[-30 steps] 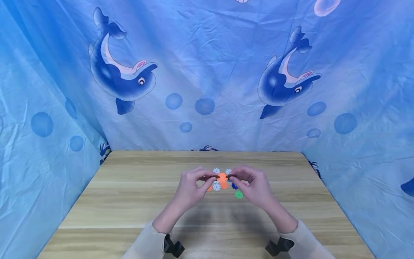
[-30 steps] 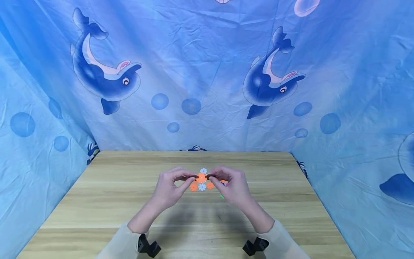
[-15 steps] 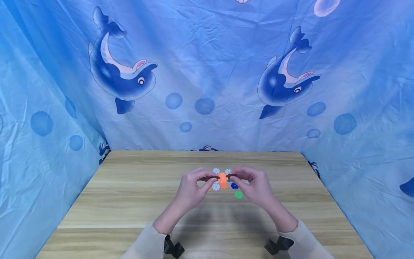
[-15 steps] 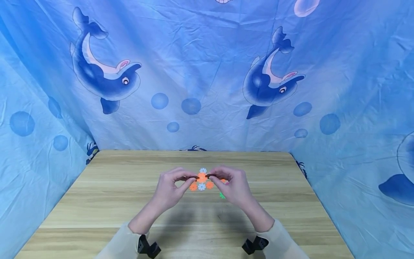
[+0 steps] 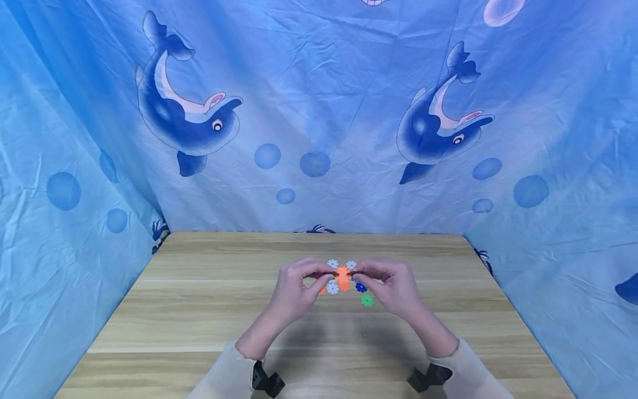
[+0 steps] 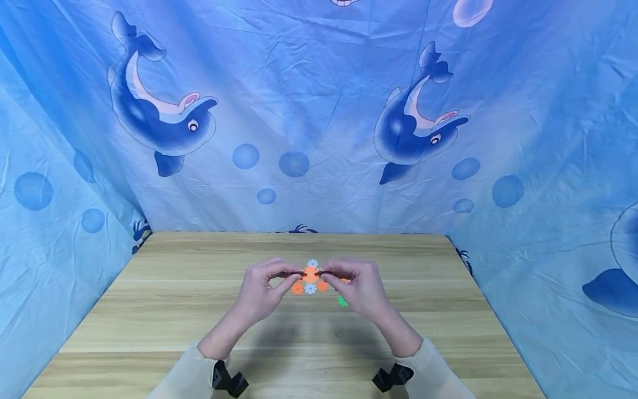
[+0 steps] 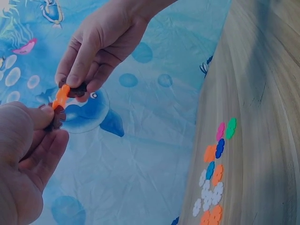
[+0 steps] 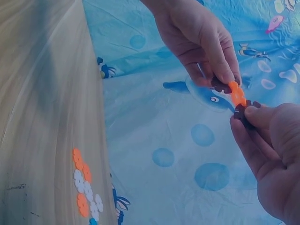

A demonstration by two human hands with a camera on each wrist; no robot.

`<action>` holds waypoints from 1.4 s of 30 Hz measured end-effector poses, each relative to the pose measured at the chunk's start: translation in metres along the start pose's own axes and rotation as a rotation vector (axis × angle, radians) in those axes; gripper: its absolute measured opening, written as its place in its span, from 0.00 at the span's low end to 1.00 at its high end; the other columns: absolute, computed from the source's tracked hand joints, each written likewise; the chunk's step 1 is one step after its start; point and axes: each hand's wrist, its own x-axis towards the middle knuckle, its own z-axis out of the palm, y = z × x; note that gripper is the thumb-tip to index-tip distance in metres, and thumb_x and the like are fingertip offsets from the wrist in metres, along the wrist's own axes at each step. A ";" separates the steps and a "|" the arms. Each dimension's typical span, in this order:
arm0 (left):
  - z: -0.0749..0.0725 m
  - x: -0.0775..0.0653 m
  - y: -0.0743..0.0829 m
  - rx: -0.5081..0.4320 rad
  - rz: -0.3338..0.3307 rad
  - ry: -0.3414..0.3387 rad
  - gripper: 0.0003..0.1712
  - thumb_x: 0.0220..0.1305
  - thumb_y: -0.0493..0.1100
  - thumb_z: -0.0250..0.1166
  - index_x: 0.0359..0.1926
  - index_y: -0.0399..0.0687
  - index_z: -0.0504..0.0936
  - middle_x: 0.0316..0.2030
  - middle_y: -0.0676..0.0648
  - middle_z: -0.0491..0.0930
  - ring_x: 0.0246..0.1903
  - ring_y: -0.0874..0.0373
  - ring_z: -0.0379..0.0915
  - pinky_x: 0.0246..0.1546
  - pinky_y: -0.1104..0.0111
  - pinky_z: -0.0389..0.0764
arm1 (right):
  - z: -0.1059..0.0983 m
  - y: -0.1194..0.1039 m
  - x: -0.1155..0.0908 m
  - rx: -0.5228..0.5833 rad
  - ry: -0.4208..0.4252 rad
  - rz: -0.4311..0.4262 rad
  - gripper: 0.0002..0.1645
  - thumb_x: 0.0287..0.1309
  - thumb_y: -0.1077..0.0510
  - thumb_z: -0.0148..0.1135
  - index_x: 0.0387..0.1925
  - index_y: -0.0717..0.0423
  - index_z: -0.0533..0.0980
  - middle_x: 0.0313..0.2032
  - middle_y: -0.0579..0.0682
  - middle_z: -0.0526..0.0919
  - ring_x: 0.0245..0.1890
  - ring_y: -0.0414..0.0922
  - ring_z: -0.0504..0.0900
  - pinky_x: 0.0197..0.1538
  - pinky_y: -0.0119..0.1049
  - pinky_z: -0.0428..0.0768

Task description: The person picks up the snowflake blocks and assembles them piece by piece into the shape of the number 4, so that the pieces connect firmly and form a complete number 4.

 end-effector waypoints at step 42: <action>0.004 -0.005 -0.003 -0.191 -0.022 0.117 0.09 0.67 0.31 0.73 0.46 0.45 0.92 0.42 0.47 0.91 0.40 0.58 0.89 0.45 0.67 0.92 | -0.007 0.027 -0.008 -0.046 -0.047 0.021 0.13 0.58 0.71 0.76 0.43 0.56 0.88 0.40 0.54 0.93 0.38 0.38 0.91 0.46 0.37 0.92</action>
